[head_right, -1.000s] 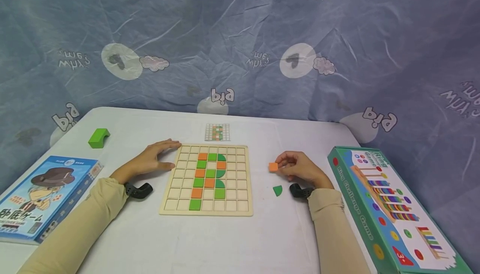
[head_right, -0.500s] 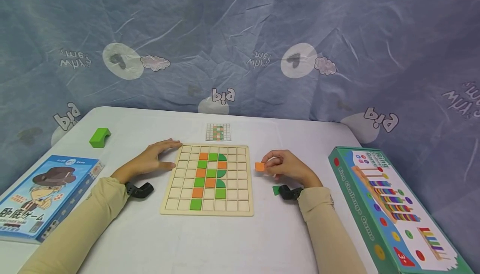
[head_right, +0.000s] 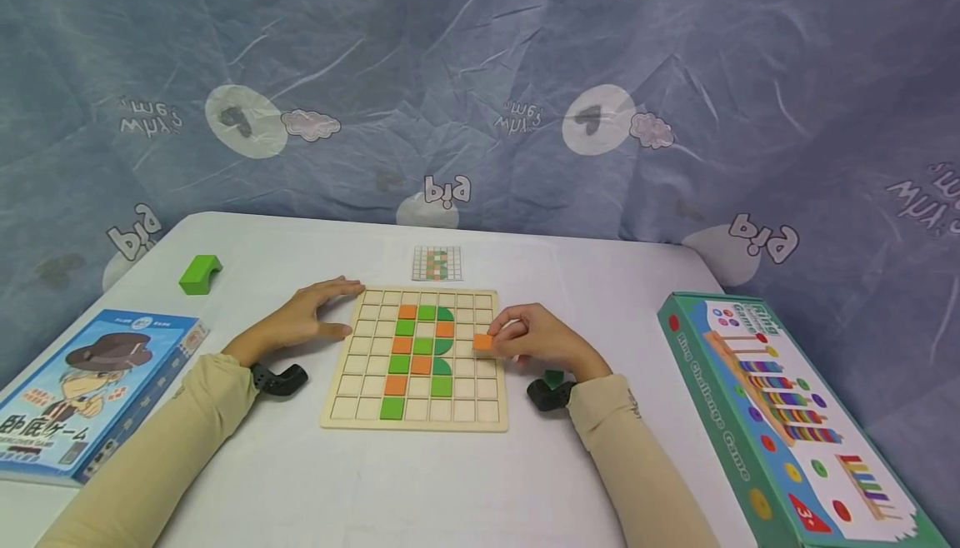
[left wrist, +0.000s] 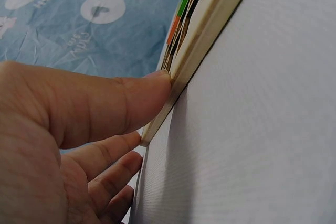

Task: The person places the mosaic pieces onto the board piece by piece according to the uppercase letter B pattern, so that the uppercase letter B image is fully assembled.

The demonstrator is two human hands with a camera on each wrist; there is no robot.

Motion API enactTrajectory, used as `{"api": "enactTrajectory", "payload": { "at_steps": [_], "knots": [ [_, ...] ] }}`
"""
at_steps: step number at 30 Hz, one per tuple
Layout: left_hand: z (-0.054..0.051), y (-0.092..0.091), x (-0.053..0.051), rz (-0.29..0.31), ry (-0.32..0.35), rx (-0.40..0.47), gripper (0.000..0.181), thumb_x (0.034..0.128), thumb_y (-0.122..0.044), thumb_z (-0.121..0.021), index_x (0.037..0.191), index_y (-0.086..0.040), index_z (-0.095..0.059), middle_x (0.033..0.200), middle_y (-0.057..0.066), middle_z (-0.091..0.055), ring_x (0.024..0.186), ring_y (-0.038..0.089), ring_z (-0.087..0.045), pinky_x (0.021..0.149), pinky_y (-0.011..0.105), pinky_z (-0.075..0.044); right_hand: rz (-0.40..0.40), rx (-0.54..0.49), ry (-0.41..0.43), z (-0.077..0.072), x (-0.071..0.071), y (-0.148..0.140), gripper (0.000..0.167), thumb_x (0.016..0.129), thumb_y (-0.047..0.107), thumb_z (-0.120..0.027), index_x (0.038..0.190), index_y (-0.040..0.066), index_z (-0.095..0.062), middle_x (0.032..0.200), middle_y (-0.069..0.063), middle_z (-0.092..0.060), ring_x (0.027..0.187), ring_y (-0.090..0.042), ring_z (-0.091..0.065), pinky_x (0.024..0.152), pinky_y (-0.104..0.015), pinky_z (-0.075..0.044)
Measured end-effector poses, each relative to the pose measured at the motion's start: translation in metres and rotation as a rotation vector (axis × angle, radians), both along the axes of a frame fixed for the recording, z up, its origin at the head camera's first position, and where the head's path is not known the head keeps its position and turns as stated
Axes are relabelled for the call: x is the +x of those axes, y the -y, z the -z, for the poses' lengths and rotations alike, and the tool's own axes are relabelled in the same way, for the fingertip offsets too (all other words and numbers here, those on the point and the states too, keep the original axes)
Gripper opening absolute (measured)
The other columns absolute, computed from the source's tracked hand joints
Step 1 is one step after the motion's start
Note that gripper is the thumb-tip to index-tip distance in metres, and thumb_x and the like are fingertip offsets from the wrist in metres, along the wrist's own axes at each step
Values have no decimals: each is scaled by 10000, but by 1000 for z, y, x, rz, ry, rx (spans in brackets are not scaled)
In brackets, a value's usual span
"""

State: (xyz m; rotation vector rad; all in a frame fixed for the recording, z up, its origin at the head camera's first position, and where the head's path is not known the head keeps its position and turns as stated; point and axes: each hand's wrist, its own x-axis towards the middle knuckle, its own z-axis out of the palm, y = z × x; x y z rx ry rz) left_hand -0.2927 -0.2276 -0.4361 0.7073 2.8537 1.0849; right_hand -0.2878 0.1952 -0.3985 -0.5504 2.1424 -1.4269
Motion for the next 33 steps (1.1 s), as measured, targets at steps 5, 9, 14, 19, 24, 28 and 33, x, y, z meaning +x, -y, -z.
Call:
{"api": "enactTrajectory", "payload": {
  "at_steps": [5,9,14,19,24,28,33],
  "knots": [
    [-2,-2,1,0,6,10,765,903,-256,-834,1560,6,-543,1651,255,-457,1591,509,-276,1265,724,-114,-68,-3,-7,-1,7,14,218,950,36,-769,1122,-60,-673,883,22,-782,704,-93,-618,574,-236,-519],
    [-1,-2,0,0,7,10,757,906,-251,-827,1559,6,-543,1651,257,-456,1591,511,-274,1265,724,-112,-115,4,-25,-3,12,25,210,955,36,-758,1123,-58,-675,895,32,-783,695,-86,-620,562,-229,-521],
    [0,0,0,0,6,7,755,912,-265,-818,1564,-3,-542,1655,260,-449,1593,509,-268,1263,730,-109,-168,13,-44,-4,18,38,182,946,20,-728,1093,-71,-673,876,29,-772,657,-69,-591,565,-215,-494],
    [3,3,-1,13,-31,15,746,910,-291,-810,1557,-22,-556,1640,253,-473,1579,506,-301,1242,754,-137,-207,31,-44,-4,27,48,182,932,11,-703,1095,-68,-679,881,32,-751,676,-87,-614,568,-226,-514],
    [3,2,-2,16,-22,13,741,916,-278,-821,1557,-16,-556,1642,250,-472,1581,505,-301,1251,749,-133,-241,56,-65,-4,36,58,160,912,-1,-713,1062,-48,-685,856,30,-738,639,-111,-599,554,-221,-503],
    [0,0,-1,6,3,1,748,914,-248,-832,1558,3,-546,1651,253,-459,1589,507,-282,1265,729,-114,-276,86,-118,-5,42,65,135,892,-11,-731,1023,-29,-702,830,31,-722,590,-99,-556,542,-200,-475],
    [0,-1,-1,7,-1,-3,752,914,-249,-828,1560,8,-541,1650,252,-460,1589,508,-278,1263,719,-119,-311,137,-212,-5,48,72,131,869,-14,-786,982,6,-724,813,60,-692,612,-47,-540,589,-177,-458]
  ]
}}
